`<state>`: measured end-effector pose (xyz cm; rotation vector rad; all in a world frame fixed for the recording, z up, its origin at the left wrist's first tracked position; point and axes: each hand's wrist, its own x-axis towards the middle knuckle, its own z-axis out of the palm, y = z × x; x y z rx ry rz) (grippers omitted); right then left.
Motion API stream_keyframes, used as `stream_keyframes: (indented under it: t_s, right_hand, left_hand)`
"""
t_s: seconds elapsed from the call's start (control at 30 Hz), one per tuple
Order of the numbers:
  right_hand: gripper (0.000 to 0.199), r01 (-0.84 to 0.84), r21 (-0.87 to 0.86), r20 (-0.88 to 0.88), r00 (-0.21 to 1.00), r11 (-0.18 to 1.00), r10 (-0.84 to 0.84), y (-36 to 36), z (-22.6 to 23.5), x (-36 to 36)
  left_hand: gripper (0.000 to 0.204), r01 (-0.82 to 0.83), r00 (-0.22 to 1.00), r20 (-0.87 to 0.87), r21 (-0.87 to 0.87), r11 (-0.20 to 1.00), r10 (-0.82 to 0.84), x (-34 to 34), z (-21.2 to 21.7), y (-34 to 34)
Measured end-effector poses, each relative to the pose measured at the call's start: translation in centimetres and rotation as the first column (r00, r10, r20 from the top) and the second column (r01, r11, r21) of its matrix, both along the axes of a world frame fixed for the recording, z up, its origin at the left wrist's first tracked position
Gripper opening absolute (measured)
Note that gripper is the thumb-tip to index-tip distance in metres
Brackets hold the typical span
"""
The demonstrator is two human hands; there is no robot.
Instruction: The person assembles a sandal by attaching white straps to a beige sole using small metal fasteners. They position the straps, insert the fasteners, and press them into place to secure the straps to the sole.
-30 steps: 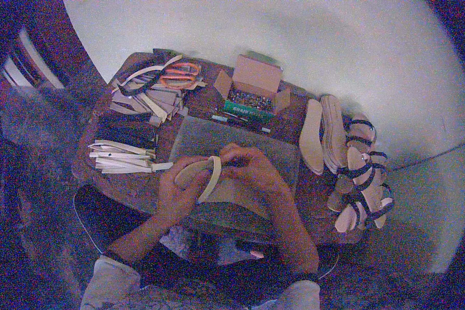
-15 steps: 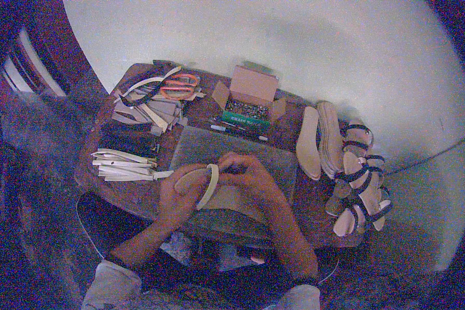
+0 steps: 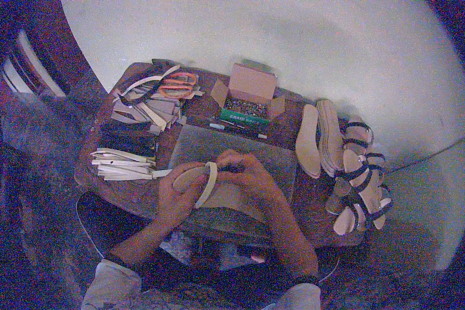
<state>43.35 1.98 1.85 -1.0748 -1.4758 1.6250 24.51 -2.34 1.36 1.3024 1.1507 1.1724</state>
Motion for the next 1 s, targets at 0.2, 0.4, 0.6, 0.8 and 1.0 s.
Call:
stream_keyframes:
  t_s: [0.2,0.4,0.6,0.8,1.0]
  right_hand:
    - [0.019,0.004,-0.012,-0.019,1.0,1.0,-0.004,-0.1,0.2,-0.1]
    - [0.019,-0.013,-0.039,-0.063,0.998,0.999,0.01,-0.1,0.0,0.0]
    - [0.026,0.098,-0.06,-0.081,0.991,0.993,-0.102,-0.5,0.4,-0.7]
    - [0.03,0.131,-0.012,0.038,0.991,0.991,-0.13,-1.2,1.9,-1.1]
    - [0.026,0.152,0.032,-0.042,0.988,0.988,-0.15,-1.3,1.1,-1.0]
  left_hand:
    - [0.024,-0.012,1.0,-0.006,-0.004,1.0,0.012,0.0,-0.3,0.0]
    - [0.025,0.004,1.0,0.013,-0.036,0.999,-0.003,0.0,0.0,0.0]
    - [0.023,-0.02,0.998,-0.064,0.037,0.999,0.022,0.0,-0.2,0.0]
    - [0.023,-0.037,0.999,-0.039,0.007,0.999,0.037,0.1,1.1,0.0]
    - [0.023,-0.041,0.997,-0.057,0.024,0.999,0.042,0.0,1.4,0.0]
